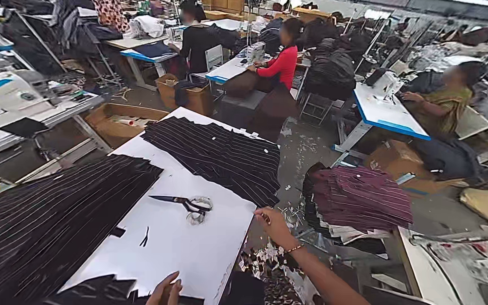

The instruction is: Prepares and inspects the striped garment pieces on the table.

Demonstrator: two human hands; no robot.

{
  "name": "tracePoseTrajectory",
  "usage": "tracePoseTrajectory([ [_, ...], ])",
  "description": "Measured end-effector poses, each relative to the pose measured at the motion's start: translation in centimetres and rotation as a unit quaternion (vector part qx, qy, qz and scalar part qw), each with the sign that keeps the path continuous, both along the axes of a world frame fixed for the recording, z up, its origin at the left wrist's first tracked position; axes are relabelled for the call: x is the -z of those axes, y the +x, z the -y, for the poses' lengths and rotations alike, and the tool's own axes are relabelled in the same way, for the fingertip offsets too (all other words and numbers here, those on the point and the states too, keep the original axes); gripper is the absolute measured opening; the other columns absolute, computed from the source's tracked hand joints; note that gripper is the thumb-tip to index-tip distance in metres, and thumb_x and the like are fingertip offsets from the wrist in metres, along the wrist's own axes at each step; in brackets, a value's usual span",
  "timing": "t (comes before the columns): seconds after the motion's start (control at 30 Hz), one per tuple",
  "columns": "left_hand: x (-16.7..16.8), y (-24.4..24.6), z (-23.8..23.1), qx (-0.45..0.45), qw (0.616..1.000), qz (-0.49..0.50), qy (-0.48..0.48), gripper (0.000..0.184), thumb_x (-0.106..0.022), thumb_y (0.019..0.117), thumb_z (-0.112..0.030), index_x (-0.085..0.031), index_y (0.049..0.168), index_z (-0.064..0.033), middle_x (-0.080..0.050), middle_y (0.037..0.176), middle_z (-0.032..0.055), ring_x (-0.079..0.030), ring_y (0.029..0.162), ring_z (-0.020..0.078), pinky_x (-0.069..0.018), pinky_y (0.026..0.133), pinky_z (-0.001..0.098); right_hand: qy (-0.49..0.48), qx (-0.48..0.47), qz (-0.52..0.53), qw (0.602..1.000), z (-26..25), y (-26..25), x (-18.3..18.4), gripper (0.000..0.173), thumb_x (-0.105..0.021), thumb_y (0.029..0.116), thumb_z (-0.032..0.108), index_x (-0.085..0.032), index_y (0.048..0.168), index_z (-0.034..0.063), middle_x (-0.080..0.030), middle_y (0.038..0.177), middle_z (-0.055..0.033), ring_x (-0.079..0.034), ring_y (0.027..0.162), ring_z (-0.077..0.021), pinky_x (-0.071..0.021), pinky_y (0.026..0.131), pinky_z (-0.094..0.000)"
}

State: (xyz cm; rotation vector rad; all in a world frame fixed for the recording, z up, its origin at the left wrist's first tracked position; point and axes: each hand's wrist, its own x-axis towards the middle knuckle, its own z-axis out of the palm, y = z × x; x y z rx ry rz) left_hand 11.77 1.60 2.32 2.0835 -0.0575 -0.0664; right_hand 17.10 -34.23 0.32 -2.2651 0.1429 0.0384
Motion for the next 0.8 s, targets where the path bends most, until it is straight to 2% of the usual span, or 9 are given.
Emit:
tracePoseTrajectory([
  [0.07, -0.7, 2.1, 2.5, 0.043, 0.999, 0.012, 0.007, 0.033, -0.056, 0.1037, -0.014, -0.063, 0.126, 0.0089, -0.074, 0.1, 0.0221, -0.073, 0.085, 0.0284, -0.0595, 0.08, 0.0452, -0.018, 0.052, 0.063, 0.997, 1.1, 2.2, 0.2, 0.028, -0.058, 0.1012, 0.015, -0.073, 0.122, 0.004, -0.071, 0.122, -0.016, -0.07, 0.107, -0.0252, -0.0553, 0.098, -0.0405],
  [0.13, -1.4, 3.3, 4.9, 0.075, 0.997, 0.018, 0.004, 0.031, -0.058, 0.1019, -0.011, -0.065, 0.125, 0.0077, -0.074, 0.099, 0.0203, -0.073, 0.085, 0.0283, -0.0594, 0.078, 0.0448, -0.035, 0.079, 0.094, 0.992, 1.8, 4.6, 0.4, 0.03, -0.057, 0.1016, 0.014, -0.072, 0.126, 0.0056, -0.068, 0.131, -0.016, -0.066, 0.12, -0.0289, -0.0517, 0.105, -0.0452],
  [0.23, -1.5, 4.1, 7.6, 0.107, 0.994, 0.015, 0.005, 0.028, -0.061, 0.0997, -0.009, -0.068, 0.122, 0.0059, -0.075, 0.097, 0.0176, -0.073, 0.083, 0.0263, -0.0596, 0.077, 0.0432, -0.066, 0.089, 0.137, 0.984, 2.7, 8.1, 1.2, 0.031, -0.056, 0.1019, 0.013, -0.071, 0.129, 0.0061, -0.066, 0.135, -0.0161, -0.062, 0.128, -0.0335, -0.0483, 0.109, -0.0497],
  [0.3, -1.4, 4.1, 8.6, 0.122, 0.992, -0.004, 0.011, 0.028, -0.061, 0.0998, -0.01, -0.069, 0.122, 0.0042, -0.075, 0.098, 0.0167, -0.073, 0.085, 0.0255, -0.0595, 0.079, 0.0429, -0.081, 0.072, 0.121, 0.987, 3.2, 10.2, 1.8, 0.036, -0.06, 0.1016, 0.021, -0.069, 0.133, 0.0077, -0.063, 0.14, -0.0137, -0.058, 0.133, -0.0323, -0.0452, 0.112, -0.0491],
  [0.43, -0.4, 4.0, 8.8, 0.126, 0.99, -0.052, 0.028, 0.031, -0.059, 0.1023, -0.016, -0.068, 0.124, 0.0033, -0.075, 0.102, 0.0173, -0.073, 0.09, 0.0277, -0.059, 0.084, 0.0459, -0.136, -0.003, 0.014, 0.991, 3.7, 13.0, 2.3, 0.065, -0.069, 0.0918, 0.052, -0.062, 0.142, 0.0116, -0.055, 0.152, -0.009, -0.046, 0.144, -0.0303, -0.035, 0.118, -0.0534],
  [0.5, 0.3, 4.0, 8.4, 0.121, 0.99, -0.055, 0.043, 0.032, -0.057, 0.1037, -0.018, -0.067, 0.125, 0.0036, -0.074, 0.104, 0.0184, -0.073, 0.092, 0.0284, -0.0589, 0.086, 0.0465, -0.16, -0.024, -0.016, 0.987, 3.7, 13.5, 1.7, 0.06, -0.068, 0.0933, 0.049, -0.063, 0.141, 0.0131, -0.054, 0.153, -0.0087, -0.046, 0.144, -0.0296, -0.036, 0.118, -0.053],
  [0.63, 0.3, 4.4, 7.5, 0.09, 0.994, -0.038, 0.039, 0.03, -0.057, 0.1032, -0.014, -0.068, 0.122, 0.0058, -0.075, 0.103, 0.0199, -0.074, 0.09, 0.028, -0.0594, 0.086, 0.0446, -0.177, -0.023, -0.004, 0.984, 3.8, 13.1, 1.4, 0.035, -0.055, 0.1026, 0.025, -0.07, 0.13, 0.0104, -0.059, 0.147, -0.0094, -0.054, 0.138, -0.0275, -0.0401, 0.116, -0.0497],
  [0.7, 0.2, 5.1, 7.4, 0.082, 0.996, -0.022, 0.027, 0.029, -0.056, 0.103, -0.012, -0.068, 0.121, 0.0067, -0.075, 0.102, 0.0196, -0.074, 0.089, 0.0266, -0.0595, 0.085, 0.0426, -0.161, -0.014, 0.01, 0.987, 3.9, 12.9, 1.3, 0.033, -0.054, 0.1038, 0.025, -0.073, 0.125, 0.0088, -0.063, 0.143, -0.0105, -0.057, 0.135, -0.028, -0.0422, 0.114, -0.0501],
  [0.8, 0.0, 6.4, 7.8, 0.074, 0.997, 0.001, 0.019, 0.028, -0.056, 0.1017, -0.01, -0.068, 0.121, 0.0073, -0.075, 0.1, 0.0195, -0.074, 0.087, 0.0261, -0.0597, 0.084, 0.0416, -0.161, -0.017, -0.002, 0.987, 3.7, 13.1, 0.9, 0.04, -0.06, 0.1015, 0.039, -0.072, 0.128, 0.0107, -0.063, 0.143, -0.0101, -0.057, 0.135, -0.0283, -0.0411, 0.114, -0.053],
])
